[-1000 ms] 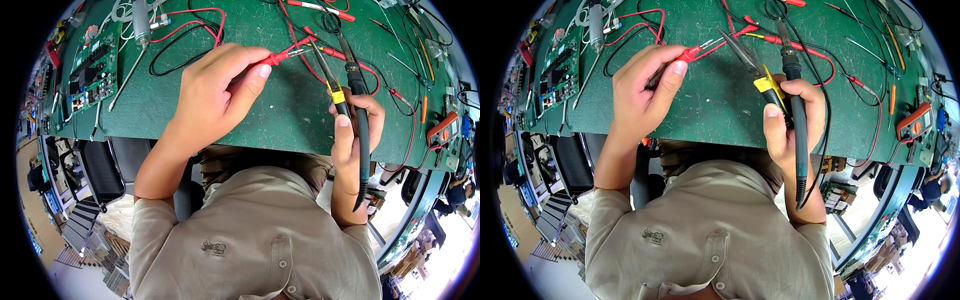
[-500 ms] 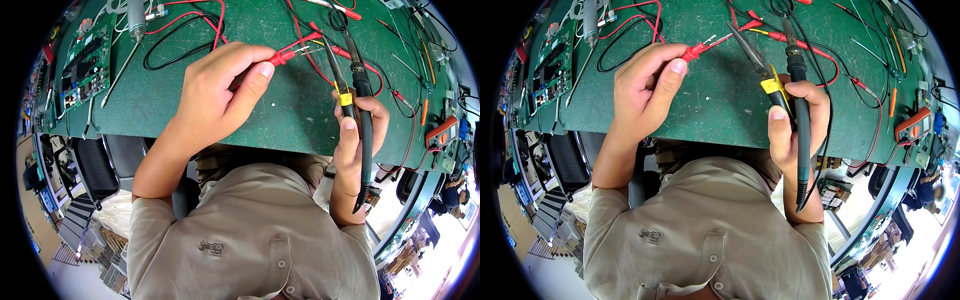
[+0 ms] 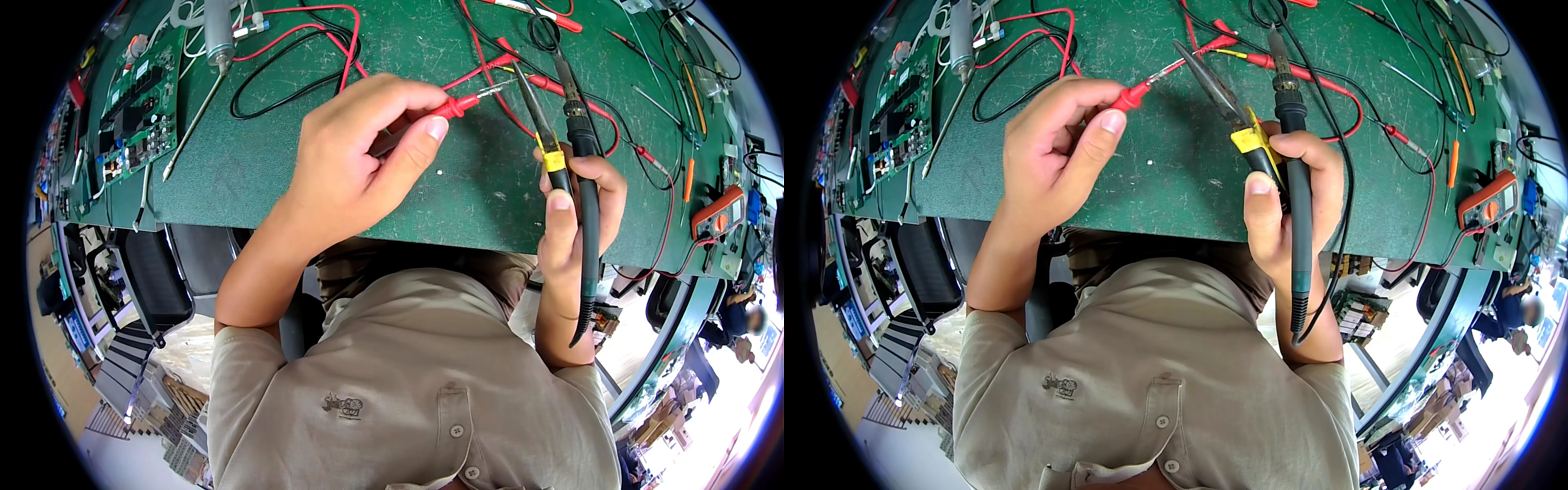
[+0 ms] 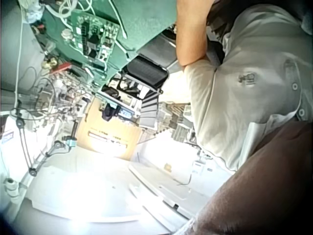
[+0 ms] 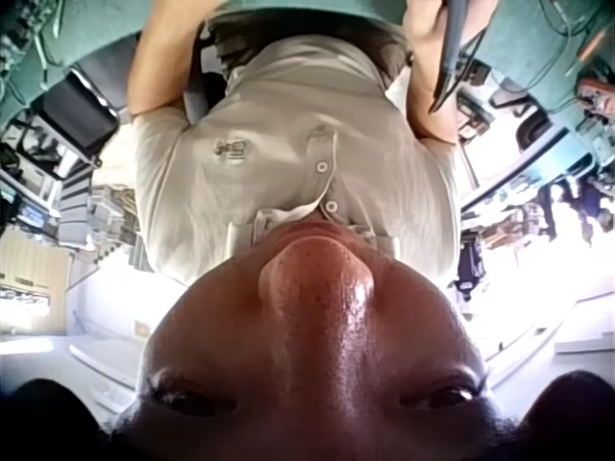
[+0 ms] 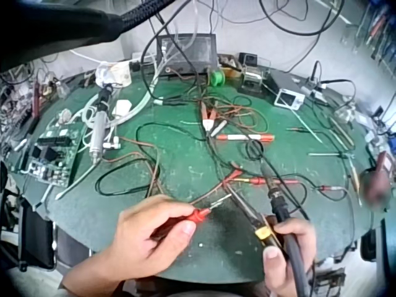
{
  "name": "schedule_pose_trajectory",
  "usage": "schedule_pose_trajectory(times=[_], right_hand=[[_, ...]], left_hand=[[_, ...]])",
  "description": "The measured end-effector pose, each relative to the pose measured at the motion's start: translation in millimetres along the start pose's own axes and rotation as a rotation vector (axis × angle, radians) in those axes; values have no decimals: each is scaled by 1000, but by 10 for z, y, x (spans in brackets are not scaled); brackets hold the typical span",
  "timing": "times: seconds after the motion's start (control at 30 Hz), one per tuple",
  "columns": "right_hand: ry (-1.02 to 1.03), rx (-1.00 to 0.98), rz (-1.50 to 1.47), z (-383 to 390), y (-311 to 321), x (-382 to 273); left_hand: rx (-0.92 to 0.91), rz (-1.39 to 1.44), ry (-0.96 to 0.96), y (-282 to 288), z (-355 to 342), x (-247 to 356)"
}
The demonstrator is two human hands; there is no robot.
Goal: The person uses a soldering iron and pliers to join wires and components on a workbench.
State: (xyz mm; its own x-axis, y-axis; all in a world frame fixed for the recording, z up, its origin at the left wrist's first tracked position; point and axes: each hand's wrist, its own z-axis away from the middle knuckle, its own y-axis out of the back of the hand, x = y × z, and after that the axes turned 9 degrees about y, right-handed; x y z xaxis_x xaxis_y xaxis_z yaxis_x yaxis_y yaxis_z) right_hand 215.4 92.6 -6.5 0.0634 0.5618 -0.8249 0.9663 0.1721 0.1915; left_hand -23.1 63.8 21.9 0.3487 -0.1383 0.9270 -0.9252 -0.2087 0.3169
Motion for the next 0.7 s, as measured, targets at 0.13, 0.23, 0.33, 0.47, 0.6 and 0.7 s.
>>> schedule_pose_trajectory(times=[0.13, 0.23, 0.33, 0.47, 0.6, 0.7], right_hand=[[-5, -4, 12, -3, 5, -4], [-3, -1, 21, -7, -4, -8], [-9, -2, 21, -3, -3, -8], [-14, -9, 11, 0, -2, -3], [-11, -12, 9, 0, -6, 3], [-16, -12, 14, -4, -13, -6]], left_hand=[[37, -16, 18, 10, -1, -15], [42, -41, 23, 14, -14, -29], [45, -24, 30, 8, -10, -39], [-31, -29, 25, 15, 3, -49], [15, -31, 29, -7, -2, -45], [49, -21, 28, -15, -2, -58]])
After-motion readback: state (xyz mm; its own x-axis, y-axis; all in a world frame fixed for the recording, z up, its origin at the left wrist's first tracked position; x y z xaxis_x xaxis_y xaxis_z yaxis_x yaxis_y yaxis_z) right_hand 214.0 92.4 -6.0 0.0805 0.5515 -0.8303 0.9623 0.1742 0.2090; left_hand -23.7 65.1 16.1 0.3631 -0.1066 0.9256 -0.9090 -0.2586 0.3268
